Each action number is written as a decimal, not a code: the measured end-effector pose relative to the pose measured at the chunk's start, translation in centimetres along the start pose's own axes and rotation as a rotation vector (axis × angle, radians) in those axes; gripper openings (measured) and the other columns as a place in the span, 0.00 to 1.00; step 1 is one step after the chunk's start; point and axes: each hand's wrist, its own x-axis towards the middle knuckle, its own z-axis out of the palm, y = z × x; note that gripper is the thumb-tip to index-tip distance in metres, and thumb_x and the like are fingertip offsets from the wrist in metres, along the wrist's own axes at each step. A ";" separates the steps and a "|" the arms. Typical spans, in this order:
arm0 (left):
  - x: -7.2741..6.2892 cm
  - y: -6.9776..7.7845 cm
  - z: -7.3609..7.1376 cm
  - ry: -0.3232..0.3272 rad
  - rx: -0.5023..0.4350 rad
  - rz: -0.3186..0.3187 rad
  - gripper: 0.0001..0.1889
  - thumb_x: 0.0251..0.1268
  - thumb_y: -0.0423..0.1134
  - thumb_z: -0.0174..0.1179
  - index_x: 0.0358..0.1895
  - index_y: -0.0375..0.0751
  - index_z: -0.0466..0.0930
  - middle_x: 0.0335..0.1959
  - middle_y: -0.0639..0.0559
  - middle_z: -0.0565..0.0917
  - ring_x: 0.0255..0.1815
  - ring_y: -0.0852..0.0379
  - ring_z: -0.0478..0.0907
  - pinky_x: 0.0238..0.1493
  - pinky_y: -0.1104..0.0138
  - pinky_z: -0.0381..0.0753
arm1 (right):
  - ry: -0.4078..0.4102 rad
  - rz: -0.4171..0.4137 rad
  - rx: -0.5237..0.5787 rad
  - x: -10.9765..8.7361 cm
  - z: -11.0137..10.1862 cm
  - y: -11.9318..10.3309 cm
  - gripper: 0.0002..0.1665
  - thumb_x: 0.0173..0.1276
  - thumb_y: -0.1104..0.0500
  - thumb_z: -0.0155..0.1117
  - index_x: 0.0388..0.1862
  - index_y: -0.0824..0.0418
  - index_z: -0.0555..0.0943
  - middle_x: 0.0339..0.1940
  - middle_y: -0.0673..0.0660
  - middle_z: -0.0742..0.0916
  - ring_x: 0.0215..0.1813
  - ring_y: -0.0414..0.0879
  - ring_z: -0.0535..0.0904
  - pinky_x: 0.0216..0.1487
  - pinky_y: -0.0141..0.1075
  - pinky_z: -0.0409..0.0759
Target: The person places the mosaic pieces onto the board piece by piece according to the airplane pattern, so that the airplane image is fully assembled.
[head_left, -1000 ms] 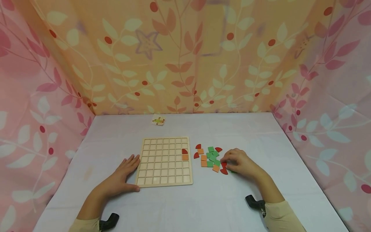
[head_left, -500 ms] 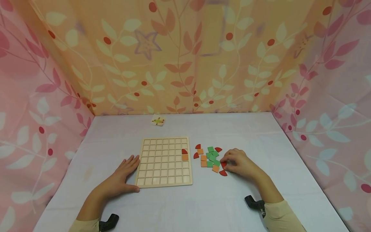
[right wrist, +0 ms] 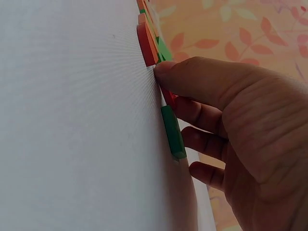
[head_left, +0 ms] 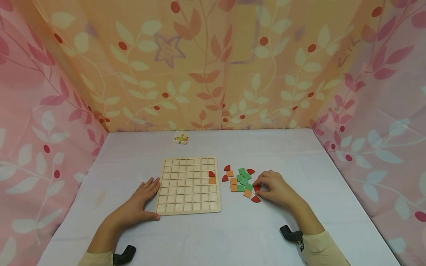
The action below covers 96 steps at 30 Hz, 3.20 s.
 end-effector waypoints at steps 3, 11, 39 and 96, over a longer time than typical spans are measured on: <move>0.0 0.0 0.0 -0.001 -0.002 -0.001 0.67 0.42 0.68 0.76 0.82 0.37 0.52 0.85 0.44 0.50 0.85 0.37 0.39 0.79 0.74 0.21 | 0.005 -0.007 -0.007 0.0 0.1 0.0 0.13 0.60 0.55 0.79 0.44 0.44 0.88 0.43 0.38 0.83 0.52 0.41 0.75 0.58 0.48 0.69; -0.1 0.0 0.0 0.001 -0.006 -0.004 0.67 0.42 0.68 0.75 0.82 0.37 0.51 0.85 0.44 0.49 0.85 0.38 0.38 0.79 0.75 0.21 | 0.040 -0.036 -0.027 -0.2 -0.2 -0.1 0.14 0.59 0.57 0.78 0.43 0.45 0.88 0.45 0.41 0.84 0.53 0.44 0.76 0.58 0.49 0.71; 0.0 1.0 -0.4 -0.006 -0.015 -0.018 0.66 0.42 0.63 0.79 0.81 0.34 0.53 0.85 0.43 0.50 0.85 0.37 0.39 0.81 0.71 0.23 | 0.070 -0.081 0.035 2.8 -3.0 -4.7 0.12 0.62 0.54 0.78 0.43 0.48 0.86 0.44 0.39 0.84 0.54 0.42 0.77 0.65 0.54 0.70; 0.0 0.8 0.0 -0.006 0.001 -0.042 0.67 0.41 0.69 0.75 0.82 0.37 0.53 0.85 0.46 0.50 0.85 0.38 0.39 0.82 0.68 0.24 | -0.026 -0.197 -0.083 9.8 5.6 -11.0 0.08 0.62 0.47 0.75 0.39 0.44 0.87 0.35 0.37 0.82 0.43 0.37 0.74 0.54 0.41 0.71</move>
